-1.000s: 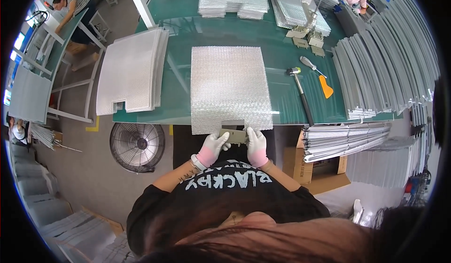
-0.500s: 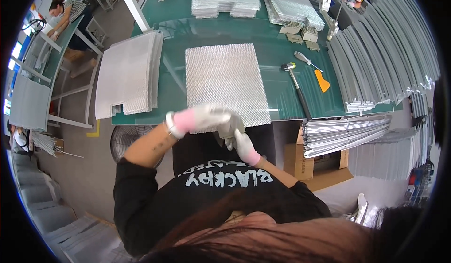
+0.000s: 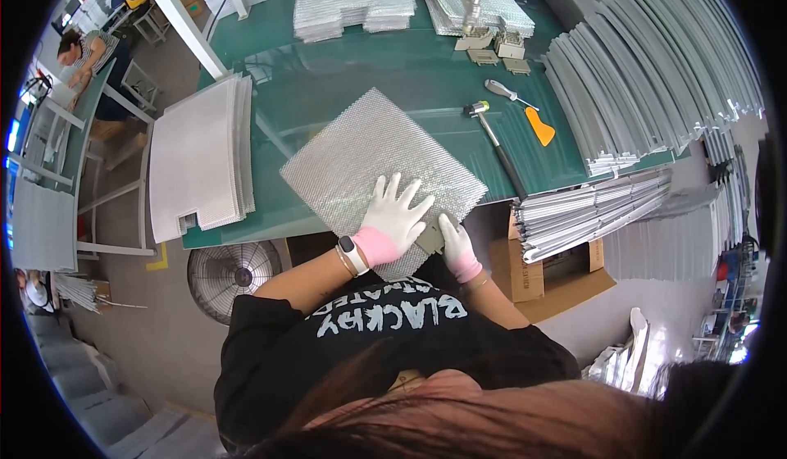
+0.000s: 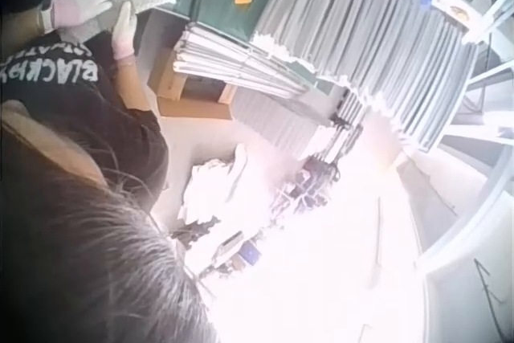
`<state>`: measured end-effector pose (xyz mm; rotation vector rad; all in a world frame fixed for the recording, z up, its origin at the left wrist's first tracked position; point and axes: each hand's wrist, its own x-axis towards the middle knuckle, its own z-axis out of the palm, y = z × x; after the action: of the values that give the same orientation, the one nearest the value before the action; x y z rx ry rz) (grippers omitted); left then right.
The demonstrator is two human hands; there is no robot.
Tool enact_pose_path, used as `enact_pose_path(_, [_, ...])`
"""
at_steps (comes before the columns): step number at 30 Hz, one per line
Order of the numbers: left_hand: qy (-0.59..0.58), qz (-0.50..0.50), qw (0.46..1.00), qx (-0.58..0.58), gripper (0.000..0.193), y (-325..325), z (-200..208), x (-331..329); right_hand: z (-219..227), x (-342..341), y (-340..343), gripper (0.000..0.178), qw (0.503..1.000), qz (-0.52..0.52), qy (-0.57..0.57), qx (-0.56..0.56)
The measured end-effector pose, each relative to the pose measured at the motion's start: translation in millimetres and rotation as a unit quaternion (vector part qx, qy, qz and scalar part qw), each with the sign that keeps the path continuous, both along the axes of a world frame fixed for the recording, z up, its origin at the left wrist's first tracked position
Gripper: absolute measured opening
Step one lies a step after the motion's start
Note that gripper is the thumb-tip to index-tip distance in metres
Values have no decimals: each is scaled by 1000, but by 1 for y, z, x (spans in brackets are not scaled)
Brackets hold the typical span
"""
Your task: The recorder assembles metal frames onto mesh filters using a hammer and a power screwdriver at a manufacturing workstation.
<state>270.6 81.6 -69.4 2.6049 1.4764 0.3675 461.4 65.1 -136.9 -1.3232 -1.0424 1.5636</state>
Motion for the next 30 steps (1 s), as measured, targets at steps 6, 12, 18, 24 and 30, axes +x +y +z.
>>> enact_pose_path(6, [-15,-26,999,-13,52,-4,4,0,-8,-17,-14,15,988,-120,94,-11])
enact_pose_path(12, [7,-28,999,-26,51,-6,7,3,-21,-11,-8,19,995,-79,66,2])
enact_pose_path(18, [82,-15,996,-18,44,20,0,-11,5,-17,15,46,987,76,53,-135])
enact_pose_path(24, [37,-146,986,76,40,85,17,-69,7,48,47,41,797,377,-428,198])
enact_pose_path(30, [-192,-215,958,5,18,11,24,-26,-27,202,71,21,684,37,-689,237])
